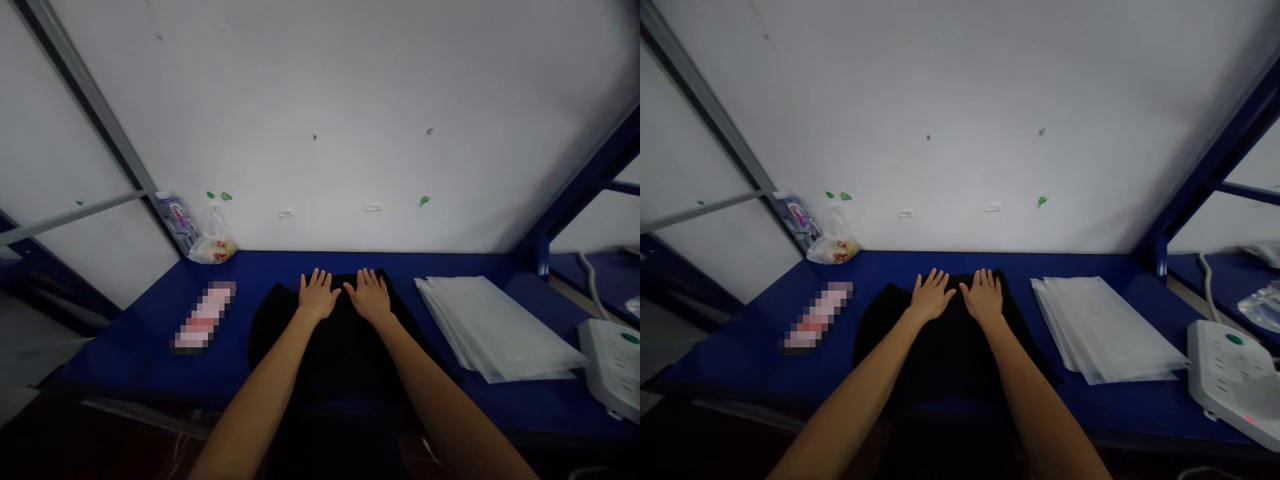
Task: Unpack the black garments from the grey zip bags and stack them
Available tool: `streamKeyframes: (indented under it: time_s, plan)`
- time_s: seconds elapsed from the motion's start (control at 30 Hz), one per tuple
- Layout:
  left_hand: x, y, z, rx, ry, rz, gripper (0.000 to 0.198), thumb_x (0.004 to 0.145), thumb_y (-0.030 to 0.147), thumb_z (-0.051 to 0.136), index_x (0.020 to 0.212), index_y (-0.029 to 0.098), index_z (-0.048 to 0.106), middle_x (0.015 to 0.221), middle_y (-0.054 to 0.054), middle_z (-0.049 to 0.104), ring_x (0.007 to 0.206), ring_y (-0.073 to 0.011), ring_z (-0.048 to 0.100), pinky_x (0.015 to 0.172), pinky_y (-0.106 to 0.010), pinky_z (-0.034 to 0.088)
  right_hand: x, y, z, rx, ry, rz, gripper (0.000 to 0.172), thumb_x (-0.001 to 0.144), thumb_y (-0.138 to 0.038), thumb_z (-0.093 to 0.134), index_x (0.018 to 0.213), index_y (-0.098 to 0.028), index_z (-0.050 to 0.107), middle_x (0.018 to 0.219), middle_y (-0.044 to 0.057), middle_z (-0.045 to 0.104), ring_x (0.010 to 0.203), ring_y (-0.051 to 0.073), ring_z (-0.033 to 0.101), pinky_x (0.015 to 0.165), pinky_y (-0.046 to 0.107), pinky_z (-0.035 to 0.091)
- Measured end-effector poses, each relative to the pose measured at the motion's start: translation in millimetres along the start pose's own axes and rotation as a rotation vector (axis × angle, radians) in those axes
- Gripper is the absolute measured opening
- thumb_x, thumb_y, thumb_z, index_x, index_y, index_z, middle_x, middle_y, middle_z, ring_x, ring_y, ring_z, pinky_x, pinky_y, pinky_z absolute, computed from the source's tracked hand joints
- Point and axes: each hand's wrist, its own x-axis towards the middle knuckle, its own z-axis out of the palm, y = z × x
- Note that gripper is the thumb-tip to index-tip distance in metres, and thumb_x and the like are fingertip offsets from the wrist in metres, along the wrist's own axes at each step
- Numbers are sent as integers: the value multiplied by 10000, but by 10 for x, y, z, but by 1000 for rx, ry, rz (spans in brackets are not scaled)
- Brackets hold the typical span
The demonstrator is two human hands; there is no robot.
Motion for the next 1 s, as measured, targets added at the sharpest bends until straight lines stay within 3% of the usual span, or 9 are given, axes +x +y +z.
streamKeyframes:
  time_s: [0.13,0.27,0.53,0.63,0.7,0.77,0.83,0.9,1.0]
  plan:
    - [-33,-242,-43,-41,-31,15,661,890,595,139,1426,222,245,1509,-7,164,1392,-264,30,1077,-581,23,11,136,-3,-9,-4,42,741,901,-553,164,1393,-16,296,1465,163,273,1375,271,131,1093,470,-11]
    - [-53,-355,-82,-71,-54,28,697,870,643,114,1434,244,209,1511,11,136,1390,-283,29,1051,-629,11,12,195,-15,-15,3,98,778,888,-578,137,1398,-7,278,1478,161,236,1380,265,107,1093,474,-14]
    - [12,-300,-107,-80,-37,65,646,887,613,188,1411,245,270,1500,-46,215,1382,-300,95,1045,-618,84,-56,251,-133,-31,43,162,741,898,-547,176,1386,-2,299,1459,210,257,1360,322,160,1066,530,77]
    - [-2,-217,-165,-48,27,67,581,896,561,279,1370,233,352,1481,-73,273,1371,-331,128,1043,-612,116,-81,182,-272,-41,106,162,652,914,-458,245,1369,4,316,1449,247,253,1353,364,143,1039,570,80]
    - [-49,-125,-211,-19,98,72,511,904,477,345,1322,192,417,1448,-113,332,1360,-346,154,1046,-594,130,-108,126,-376,-35,127,102,532,915,-383,293,1312,-50,410,1403,225,352,1321,355,243,1016,536,181]
    - [-120,-12,-241,-1,160,99,416,920,373,347,1232,142,496,1350,-156,447,1319,-337,268,1038,-548,209,-155,81,-454,-20,101,0,385,910,-336,325,1146,-127,548,1219,164,553,1165,298,475,915,430,345]
    - [-194,98,-240,1,173,150,355,929,306,316,1082,127,582,1153,-159,585,1169,-308,471,954,-483,360,-224,55,-479,-5,43,-109,290,905,-331,355,942,-183,601,950,86,660,885,222,622,725,322,423]
    - [-254,184,-211,-7,147,208,308,912,272,348,935,140,625,951,-121,651,948,-265,604,815,-407,466,-300,48,-452,0,-10,-197,235,895,-324,390,844,-204,586,806,38,660,691,177,635,577,267,396]
    - [-298,245,-154,-23,109,276,242,875,245,411,849,156,634,831,-77,660,773,-222,641,682,-338,503,-381,57,-367,-3,-45,-262,196,897,-274,387,827,-204,556,780,22,644,613,157,622,486,242,322]
